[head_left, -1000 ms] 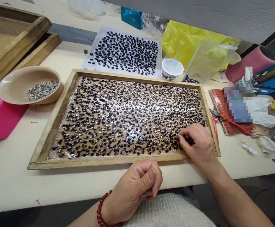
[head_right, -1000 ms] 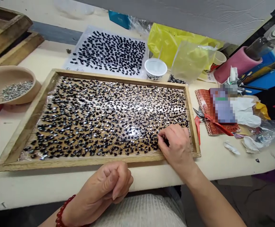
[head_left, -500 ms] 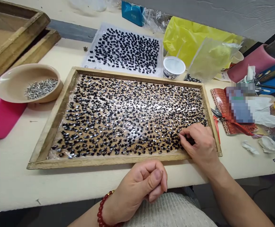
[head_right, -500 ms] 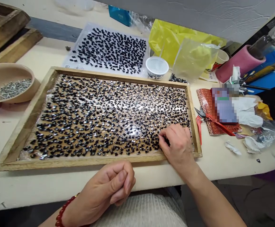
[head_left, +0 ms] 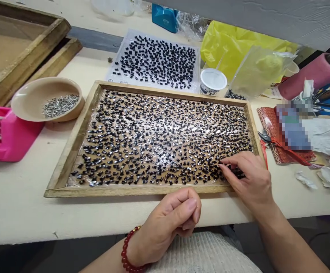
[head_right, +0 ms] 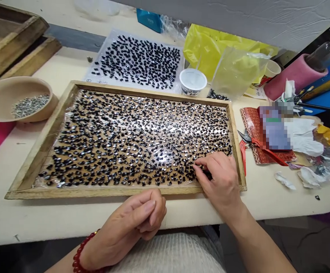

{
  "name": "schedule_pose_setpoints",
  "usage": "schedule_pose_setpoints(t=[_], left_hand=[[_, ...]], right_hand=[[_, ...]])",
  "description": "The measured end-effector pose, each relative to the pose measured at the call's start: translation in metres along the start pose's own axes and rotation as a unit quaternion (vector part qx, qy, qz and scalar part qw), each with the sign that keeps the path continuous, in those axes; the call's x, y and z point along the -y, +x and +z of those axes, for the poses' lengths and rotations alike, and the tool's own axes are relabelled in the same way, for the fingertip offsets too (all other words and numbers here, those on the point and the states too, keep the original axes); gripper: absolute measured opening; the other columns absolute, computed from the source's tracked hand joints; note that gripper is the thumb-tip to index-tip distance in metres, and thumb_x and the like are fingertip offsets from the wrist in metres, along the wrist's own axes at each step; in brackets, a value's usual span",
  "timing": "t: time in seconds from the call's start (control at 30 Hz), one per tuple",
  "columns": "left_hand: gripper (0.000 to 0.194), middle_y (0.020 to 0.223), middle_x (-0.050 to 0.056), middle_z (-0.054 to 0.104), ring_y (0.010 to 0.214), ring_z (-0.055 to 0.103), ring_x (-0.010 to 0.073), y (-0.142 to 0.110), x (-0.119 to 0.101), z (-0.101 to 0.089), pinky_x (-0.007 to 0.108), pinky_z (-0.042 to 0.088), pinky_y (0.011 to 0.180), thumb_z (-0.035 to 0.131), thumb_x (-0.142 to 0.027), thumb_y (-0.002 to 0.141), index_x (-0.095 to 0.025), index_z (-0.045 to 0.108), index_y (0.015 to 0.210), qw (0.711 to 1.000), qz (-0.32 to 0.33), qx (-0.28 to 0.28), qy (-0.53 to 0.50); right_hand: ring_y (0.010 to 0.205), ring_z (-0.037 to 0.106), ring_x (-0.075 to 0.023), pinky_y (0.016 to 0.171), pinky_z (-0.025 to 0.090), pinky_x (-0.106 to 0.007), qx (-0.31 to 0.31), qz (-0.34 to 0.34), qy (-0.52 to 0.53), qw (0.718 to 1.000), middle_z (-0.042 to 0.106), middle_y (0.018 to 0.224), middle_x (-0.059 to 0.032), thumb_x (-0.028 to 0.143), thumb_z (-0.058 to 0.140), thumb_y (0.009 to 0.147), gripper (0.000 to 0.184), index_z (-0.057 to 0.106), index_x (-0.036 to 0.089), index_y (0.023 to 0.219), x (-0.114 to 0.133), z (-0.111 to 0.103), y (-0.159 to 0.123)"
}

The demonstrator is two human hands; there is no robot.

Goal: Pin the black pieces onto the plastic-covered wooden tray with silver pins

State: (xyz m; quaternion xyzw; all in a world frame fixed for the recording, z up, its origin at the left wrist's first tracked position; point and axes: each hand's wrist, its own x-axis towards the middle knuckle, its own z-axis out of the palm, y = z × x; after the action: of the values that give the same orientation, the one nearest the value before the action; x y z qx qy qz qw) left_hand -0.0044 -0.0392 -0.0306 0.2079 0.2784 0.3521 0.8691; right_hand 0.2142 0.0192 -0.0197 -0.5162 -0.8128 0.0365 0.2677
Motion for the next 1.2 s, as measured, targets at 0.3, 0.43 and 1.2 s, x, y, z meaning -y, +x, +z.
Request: schedule_pose_setpoints(t=[0.3,0.43,1.2], left_hand=[[0.032,0.063,-0.006,0.043,0.056,0.033,0.0114,0.005,-0.005,0.001,0.025,0.027,0.055,0.071,-0.044,0.087,-0.019,0.057,0.075,0.993,0.025,0.012,0.119],[0.031,0.063,-0.005,0.044,0.058,0.033,0.0123,0.006,-0.008,0.004,0.026,0.027,0.058,0.069,-0.044,0.088,-0.019,0.058,0.073,0.99,0.033,0.015,0.139],[0.035,0.052,-0.005,0.052,0.044,0.034,0.0071,0.002,0.0,-0.004,0.02,0.022,0.043,0.071,-0.05,0.087,-0.018,0.056,0.081,0.999,-0.03,0.021,0.003]], right_hand=[[0.072,0.057,-0.0142,0.064,0.047,-0.031,0.086,-0.044,0.295,0.951,0.062,0.076,-0.0018,0.014,0.064,0.085,0.01,0.063,0.019,0.093,0.045,-0.018,-0.005],[0.07,0.056,-0.013,0.063,0.047,-0.029,0.098,-0.037,0.333,0.937,0.061,0.073,-0.001,0.012,0.063,0.085,0.008,0.063,0.019,0.089,0.046,-0.016,-0.004],[0.079,0.054,-0.0181,0.074,0.032,-0.034,0.031,-0.033,-0.086,0.995,0.065,0.079,-0.0023,0.016,0.059,0.091,0.009,0.059,0.02,0.083,0.012,0.018,0.006]])
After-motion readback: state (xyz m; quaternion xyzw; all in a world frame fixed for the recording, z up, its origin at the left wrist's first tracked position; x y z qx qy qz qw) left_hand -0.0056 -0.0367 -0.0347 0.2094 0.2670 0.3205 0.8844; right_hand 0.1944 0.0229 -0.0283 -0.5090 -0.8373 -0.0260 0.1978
